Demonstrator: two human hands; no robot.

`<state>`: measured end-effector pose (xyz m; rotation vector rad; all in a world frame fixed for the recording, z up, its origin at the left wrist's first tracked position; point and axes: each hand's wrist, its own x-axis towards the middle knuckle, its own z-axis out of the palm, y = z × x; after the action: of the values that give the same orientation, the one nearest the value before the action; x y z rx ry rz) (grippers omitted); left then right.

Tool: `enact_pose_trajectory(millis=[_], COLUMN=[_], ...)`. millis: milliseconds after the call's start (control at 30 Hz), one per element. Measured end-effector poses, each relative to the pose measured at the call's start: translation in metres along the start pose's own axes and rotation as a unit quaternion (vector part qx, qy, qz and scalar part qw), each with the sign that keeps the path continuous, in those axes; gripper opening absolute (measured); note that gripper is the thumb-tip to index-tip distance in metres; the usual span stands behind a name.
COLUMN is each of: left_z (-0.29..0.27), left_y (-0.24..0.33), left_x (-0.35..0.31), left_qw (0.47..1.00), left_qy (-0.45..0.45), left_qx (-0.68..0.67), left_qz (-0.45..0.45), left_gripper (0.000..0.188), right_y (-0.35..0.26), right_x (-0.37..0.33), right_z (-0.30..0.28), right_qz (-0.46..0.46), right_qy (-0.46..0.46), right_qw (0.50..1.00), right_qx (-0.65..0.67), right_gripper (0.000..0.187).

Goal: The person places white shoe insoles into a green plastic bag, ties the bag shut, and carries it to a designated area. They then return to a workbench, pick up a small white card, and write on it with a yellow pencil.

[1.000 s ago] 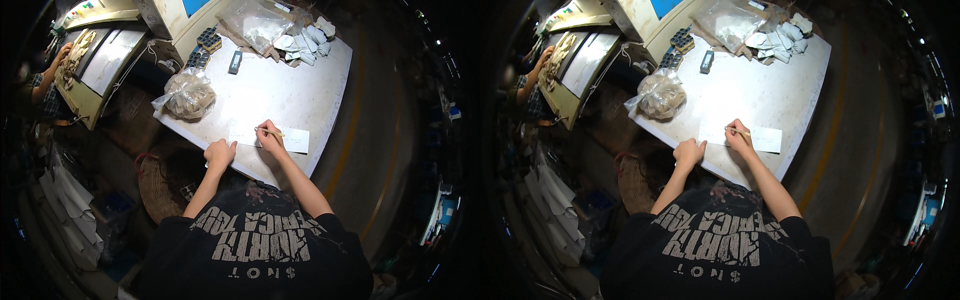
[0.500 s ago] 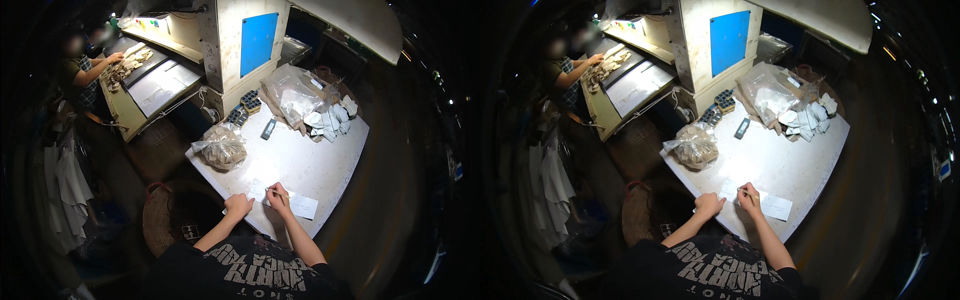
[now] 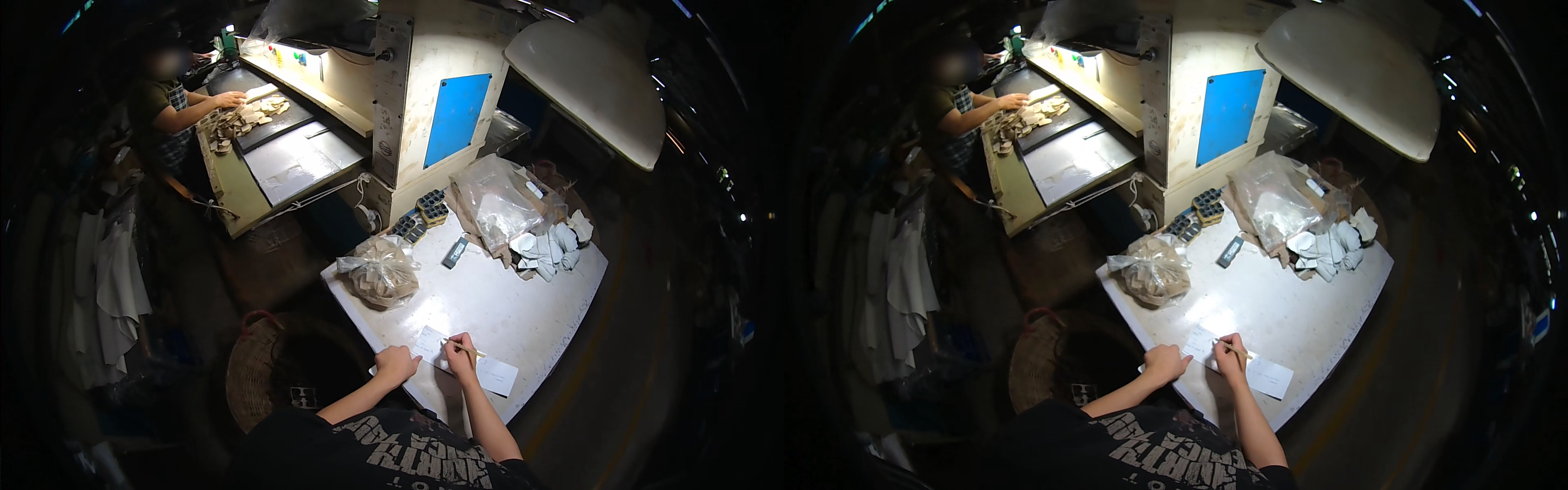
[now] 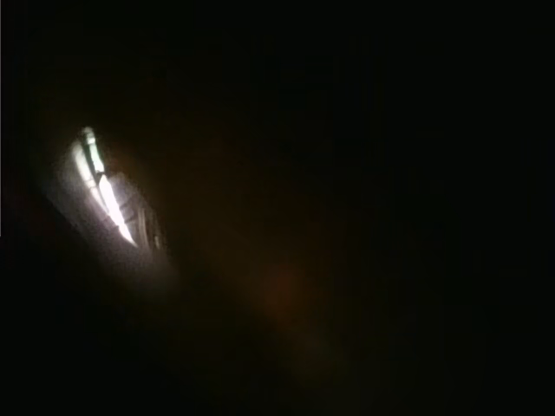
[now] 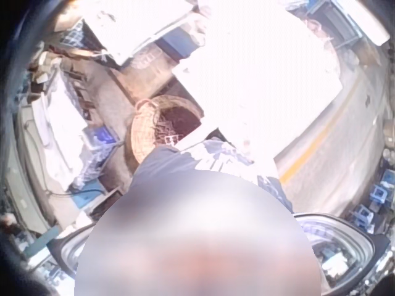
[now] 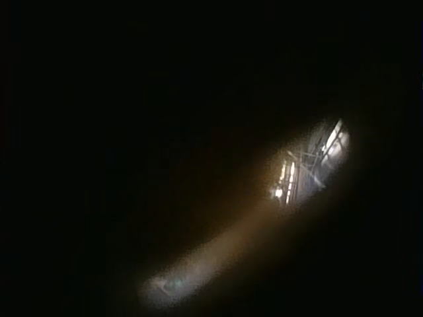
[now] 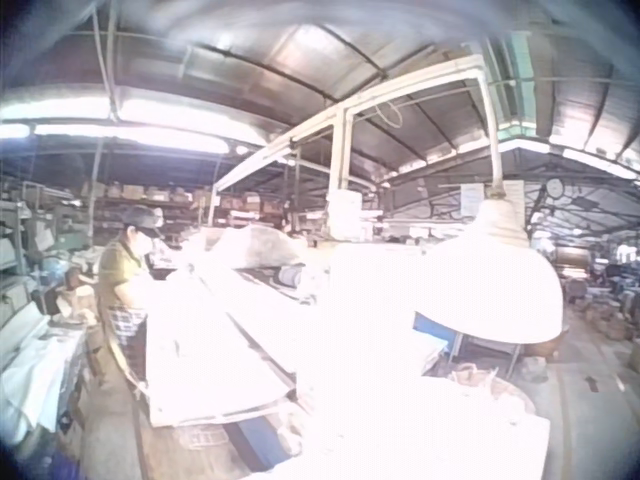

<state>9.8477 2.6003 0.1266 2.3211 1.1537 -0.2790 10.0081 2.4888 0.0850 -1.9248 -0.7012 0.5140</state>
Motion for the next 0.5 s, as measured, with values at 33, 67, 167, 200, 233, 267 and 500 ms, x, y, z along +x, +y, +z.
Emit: enact_pose_trajectory(millis=[33,67,167,200,233,267,500], left_z=[0.001,0.001,0.004,0.004,0.005,0.005,0.008], left_y=[-0.001,-0.001,-0.008,-0.006,-0.014,-0.012,-0.033], left_x=[-0.001,0.001,-0.004,0.0,-0.008,-0.003,-0.008], left_qw=[1.0,1.0,0.999,1.0,0.999,0.998,0.992], left_qy=[-0.001,0.016,0.022,-0.01,0.027,0.037,0.024], left_qx=[0.008,0.009,0.01,0.027,0.002,-0.006,-0.047], left_qz=[0.0,0.011,0.027,0.007,0.037,0.045,0.112], left_gripper=[0.053,0.053,0.051,0.05,0.048,0.046,0.043], right_y=[0.001,0.002,0.002,0.003,0.002,0.002,-0.004], right_x=[-0.001,-0.004,-0.016,-0.016,-0.025,-0.026,-0.048], right_z=[0.0,0.0,0.007,0.006,0.012,0.013,0.029], right_qz=[-0.023,-0.004,0.03,0.057,0.118,0.131,0.071], right_qy=[0.006,-0.012,-0.059,-0.089,-0.113,-0.149,-0.187], right_qw=[0.999,0.998,0.985,0.977,0.968,0.958,0.949], right_qx=[0.025,0.056,0.159,0.184,0.188,0.206,0.243], right_gripper=[0.017,0.014,0.01,0.01,0.01,0.011,0.017])
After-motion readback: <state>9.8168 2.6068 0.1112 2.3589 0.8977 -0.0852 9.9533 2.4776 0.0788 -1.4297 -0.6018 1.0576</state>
